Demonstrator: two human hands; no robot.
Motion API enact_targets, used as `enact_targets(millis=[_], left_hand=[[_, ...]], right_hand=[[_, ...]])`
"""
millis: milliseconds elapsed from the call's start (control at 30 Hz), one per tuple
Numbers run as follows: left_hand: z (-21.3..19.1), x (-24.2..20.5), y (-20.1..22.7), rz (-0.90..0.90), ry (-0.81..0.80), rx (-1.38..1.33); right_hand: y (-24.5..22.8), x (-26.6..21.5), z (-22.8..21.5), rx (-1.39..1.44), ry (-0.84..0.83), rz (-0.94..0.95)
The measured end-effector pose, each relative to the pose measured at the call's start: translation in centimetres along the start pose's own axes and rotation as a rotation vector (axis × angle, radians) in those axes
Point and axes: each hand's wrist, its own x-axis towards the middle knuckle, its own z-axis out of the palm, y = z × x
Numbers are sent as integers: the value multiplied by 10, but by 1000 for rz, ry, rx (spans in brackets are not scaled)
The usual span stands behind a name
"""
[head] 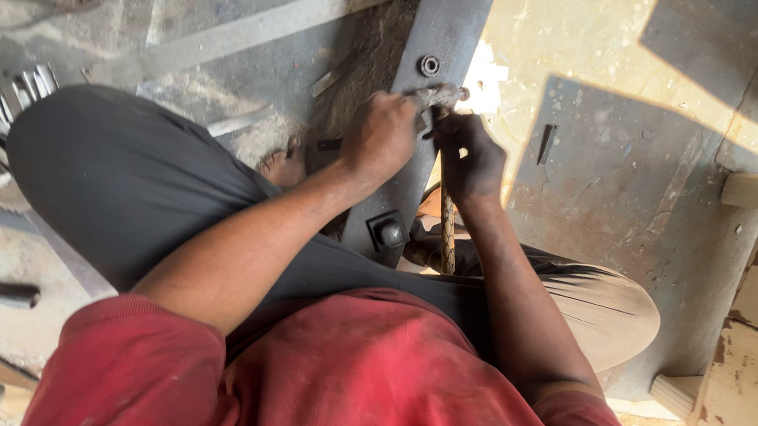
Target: The person sits on the floor and uses a hammer to drive small metal brackets onto a long metal beam. They repeatedly pick up brackets, position them, and strike them with the hammer.
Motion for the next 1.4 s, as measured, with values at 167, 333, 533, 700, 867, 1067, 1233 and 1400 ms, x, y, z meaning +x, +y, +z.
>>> enact_targets(millis=[167, 333, 533, 700, 867, 1067, 1233, 1400], left_hand=[[2, -5, -5, -67, -24, -66], [-10, 6, 4, -36, 115, -41], [-11, 5, 3, -147, 62, -6], [-11, 12, -2, -156, 57, -13], [-4, 10, -7, -162, 86, 10], [-9, 16, -12, -243, 75, -11], [-16, 14, -3, -190, 122, 26], [-20, 16, -4, -308, 32, -22]], right_hand=[[-6, -10, -3, -80, -31, -108], [-9, 0, -1, 7, -26, -85], [-7, -7, 2, -107, -58, -135], [-8, 1, 2, -98, -14, -125], [-2, -8, 5, -67, -91, -201], [-1, 0, 0, -83, 19, -245], [5, -8, 1, -96, -77, -93], [14, -1, 4, -19, 67, -78]])
